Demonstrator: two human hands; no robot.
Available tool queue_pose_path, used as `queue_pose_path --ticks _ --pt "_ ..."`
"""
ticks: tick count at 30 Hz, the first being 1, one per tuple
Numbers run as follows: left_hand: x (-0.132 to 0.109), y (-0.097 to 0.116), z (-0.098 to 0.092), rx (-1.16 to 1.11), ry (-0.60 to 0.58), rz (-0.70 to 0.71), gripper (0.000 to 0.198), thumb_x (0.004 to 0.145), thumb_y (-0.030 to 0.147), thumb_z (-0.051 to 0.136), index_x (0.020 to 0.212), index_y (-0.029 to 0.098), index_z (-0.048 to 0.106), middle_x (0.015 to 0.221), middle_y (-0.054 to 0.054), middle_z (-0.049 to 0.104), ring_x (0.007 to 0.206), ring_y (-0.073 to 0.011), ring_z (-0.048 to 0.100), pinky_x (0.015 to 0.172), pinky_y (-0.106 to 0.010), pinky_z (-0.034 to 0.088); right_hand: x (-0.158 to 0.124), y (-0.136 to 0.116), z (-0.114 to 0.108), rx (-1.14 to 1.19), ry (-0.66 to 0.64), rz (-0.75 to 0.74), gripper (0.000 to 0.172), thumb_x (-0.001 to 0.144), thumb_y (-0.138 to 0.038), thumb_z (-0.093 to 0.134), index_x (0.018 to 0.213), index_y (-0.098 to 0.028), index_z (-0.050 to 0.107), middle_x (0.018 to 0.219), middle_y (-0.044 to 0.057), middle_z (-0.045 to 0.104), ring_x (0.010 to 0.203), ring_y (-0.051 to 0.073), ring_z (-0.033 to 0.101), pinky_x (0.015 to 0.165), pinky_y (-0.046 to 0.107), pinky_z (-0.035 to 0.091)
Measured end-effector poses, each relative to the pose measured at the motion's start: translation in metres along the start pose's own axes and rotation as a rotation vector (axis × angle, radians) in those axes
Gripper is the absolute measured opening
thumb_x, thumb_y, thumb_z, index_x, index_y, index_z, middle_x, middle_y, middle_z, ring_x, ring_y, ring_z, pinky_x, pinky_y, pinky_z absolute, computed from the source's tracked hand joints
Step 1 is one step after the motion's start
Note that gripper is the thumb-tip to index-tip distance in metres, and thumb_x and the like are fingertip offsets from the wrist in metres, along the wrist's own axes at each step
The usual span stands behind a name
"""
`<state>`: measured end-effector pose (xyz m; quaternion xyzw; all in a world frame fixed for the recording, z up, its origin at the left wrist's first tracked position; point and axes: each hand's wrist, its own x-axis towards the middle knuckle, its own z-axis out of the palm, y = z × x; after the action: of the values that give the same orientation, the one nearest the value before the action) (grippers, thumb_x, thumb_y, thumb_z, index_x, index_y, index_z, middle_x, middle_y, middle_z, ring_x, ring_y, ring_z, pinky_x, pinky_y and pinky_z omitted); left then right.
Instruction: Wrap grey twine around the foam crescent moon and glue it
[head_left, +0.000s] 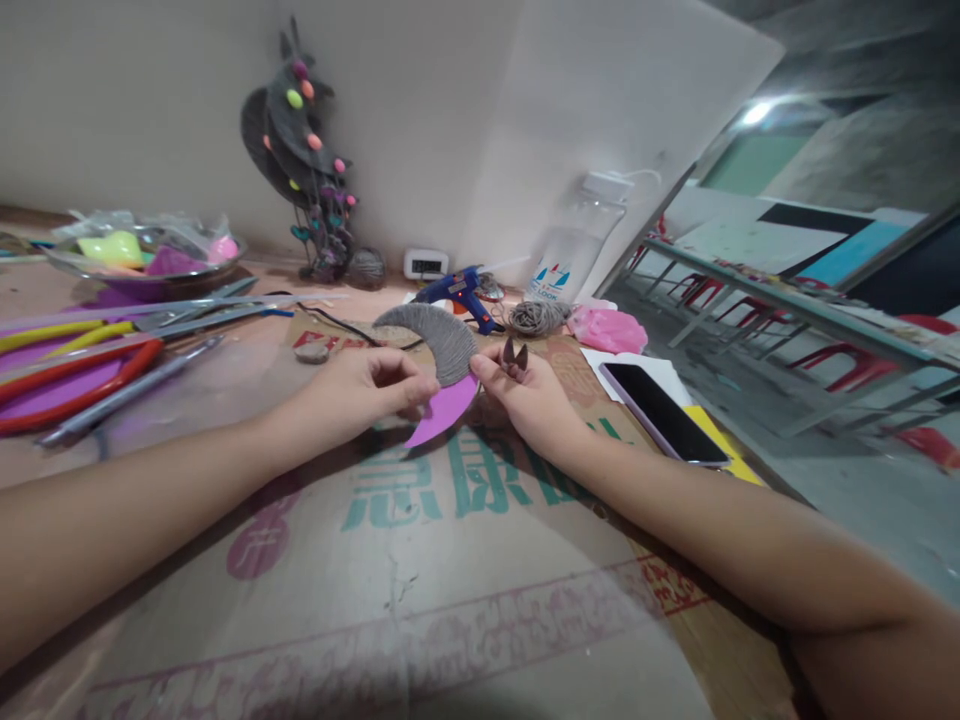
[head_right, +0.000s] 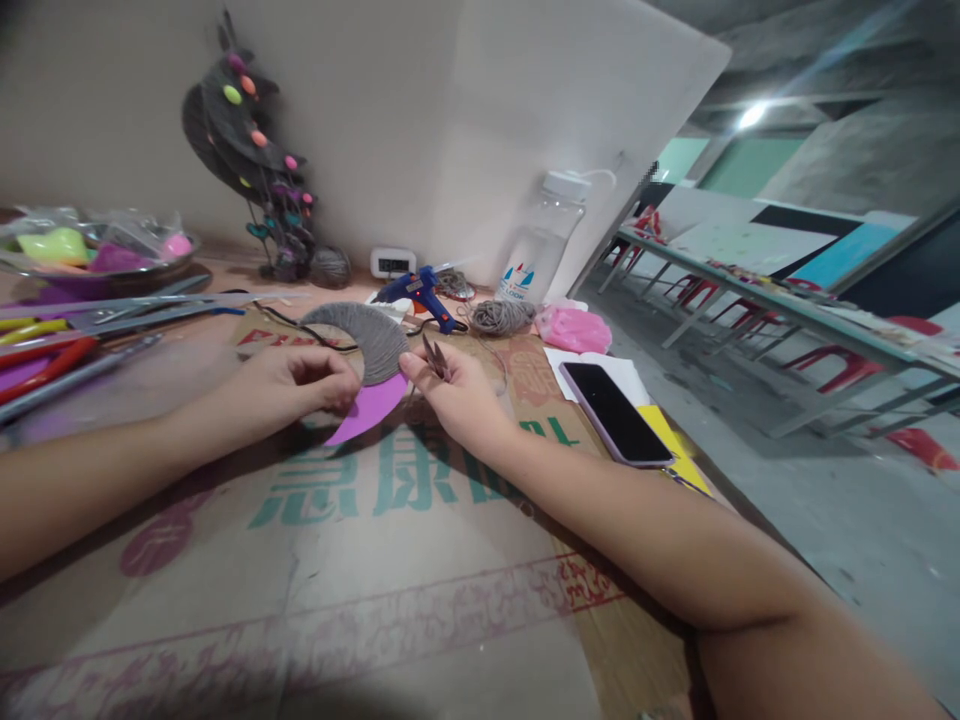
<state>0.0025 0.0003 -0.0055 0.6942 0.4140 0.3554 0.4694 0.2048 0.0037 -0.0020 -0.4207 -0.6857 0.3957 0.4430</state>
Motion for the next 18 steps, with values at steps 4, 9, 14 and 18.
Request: queue_pose_path --ticks 4,9,14,18 --pt "-0.0027 0.0034 0.0034 0.228 -0.036 0.102 0.023 0.077 0.038 0.06 0.067 0.017 0.058 0.062 0.003 0.053 0.057 -0.0093 0.047 0.052 -0.02 0.035 -0.002 -0.0039 0.0013 -0.041 0.006 -0.016 0.024 0.082 -0.039 0.055 0.072 -0.018 0.05 0.059 -0.005 0.039 0.053 0.007 0.036 0.052 0.022 0.031" --pt "-0.002 0.0034 0.0015 0.32 -0.037 0.142 0.027 0.084 0.032 0.047 0.065 0.017 0.056 0.059 0.004 0.048 0.057 -0.0099 0.043 0.053 -0.022 0.032 -0.0028 -0.0048 0.0032 -0.094 0.02 -0.021 0.024 0.082 -0.038 0.054 0.071 -0.017 0.05 0.063 -0.004 0.042 0.055 0.007 0.038 0.054 0.022 0.033" --pt "-0.0015 0.0031 0.0008 0.336 -0.047 0.177 0.022 0.081 0.025 0.046 0.061 0.017 0.052 0.058 0.004 0.048 0.057 -0.0104 0.045 0.054 -0.022 0.033 -0.0016 -0.0038 0.0032 -0.083 -0.003 -0.046 0.024 0.082 -0.038 0.053 0.071 -0.017 0.049 0.063 -0.005 0.042 0.055 0.008 0.038 0.054 0.022 0.033" --pt "-0.0018 0.0036 0.0006 0.127 0.022 0.056 0.019 0.077 0.022 0.047 0.059 0.017 0.052 0.056 0.003 0.052 0.053 -0.0108 0.048 0.051 -0.022 0.035 -0.0018 -0.0045 0.002 -0.095 0.029 -0.036 0.022 0.083 -0.036 0.053 0.073 -0.017 0.051 0.062 -0.005 0.04 0.055 0.007 0.036 0.055 0.022 0.032"
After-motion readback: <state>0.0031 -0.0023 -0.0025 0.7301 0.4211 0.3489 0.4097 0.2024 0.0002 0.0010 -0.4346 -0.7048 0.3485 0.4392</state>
